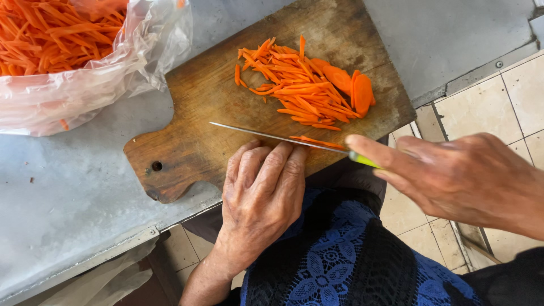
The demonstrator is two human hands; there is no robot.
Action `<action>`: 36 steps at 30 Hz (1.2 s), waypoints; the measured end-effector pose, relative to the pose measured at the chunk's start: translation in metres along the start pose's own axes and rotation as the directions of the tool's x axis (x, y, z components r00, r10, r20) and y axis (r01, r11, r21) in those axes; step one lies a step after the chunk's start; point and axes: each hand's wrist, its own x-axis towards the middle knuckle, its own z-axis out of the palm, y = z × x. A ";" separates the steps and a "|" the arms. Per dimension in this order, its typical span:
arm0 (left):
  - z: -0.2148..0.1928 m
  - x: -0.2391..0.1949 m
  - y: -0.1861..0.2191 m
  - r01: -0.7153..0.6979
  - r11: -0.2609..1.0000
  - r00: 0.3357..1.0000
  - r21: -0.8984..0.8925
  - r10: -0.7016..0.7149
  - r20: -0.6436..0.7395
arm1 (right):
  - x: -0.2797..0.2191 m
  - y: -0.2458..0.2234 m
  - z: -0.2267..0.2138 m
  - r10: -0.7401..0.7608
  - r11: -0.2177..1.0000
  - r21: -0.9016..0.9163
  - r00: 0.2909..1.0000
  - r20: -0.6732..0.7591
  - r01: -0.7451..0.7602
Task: The person slices carrots into thin strips on a wooden cutting board using a knife. The sliced carrots are accumulated on the board and later transferred into a plastic bag.
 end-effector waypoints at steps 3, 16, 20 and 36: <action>-0.001 0.000 0.002 0.005 1.000 1.000 0.005 -0.005 0.001 | 0.015 0.003 -0.005 -0.041 0.997 -0.062 0.999 0.003 0.041; 0.001 -0.002 0.001 -0.012 1.000 1.000 0.010 0.012 -0.028 | -0.003 -0.008 -0.014 0.105 0.993 0.048 0.990 0.093 -0.110; 0.001 -0.001 0.001 -0.016 1.000 0.999 0.023 0.017 -0.043 | 0.005 -0.006 -0.014 0.065 0.991 0.115 0.995 0.079 -0.074; 0.002 -0.011 0.012 0.018 0.995 0.993 0.099 -0.006 -0.119 | 0.005 -0.005 -0.009 0.036 0.997 0.071 0.999 -0.037 -0.033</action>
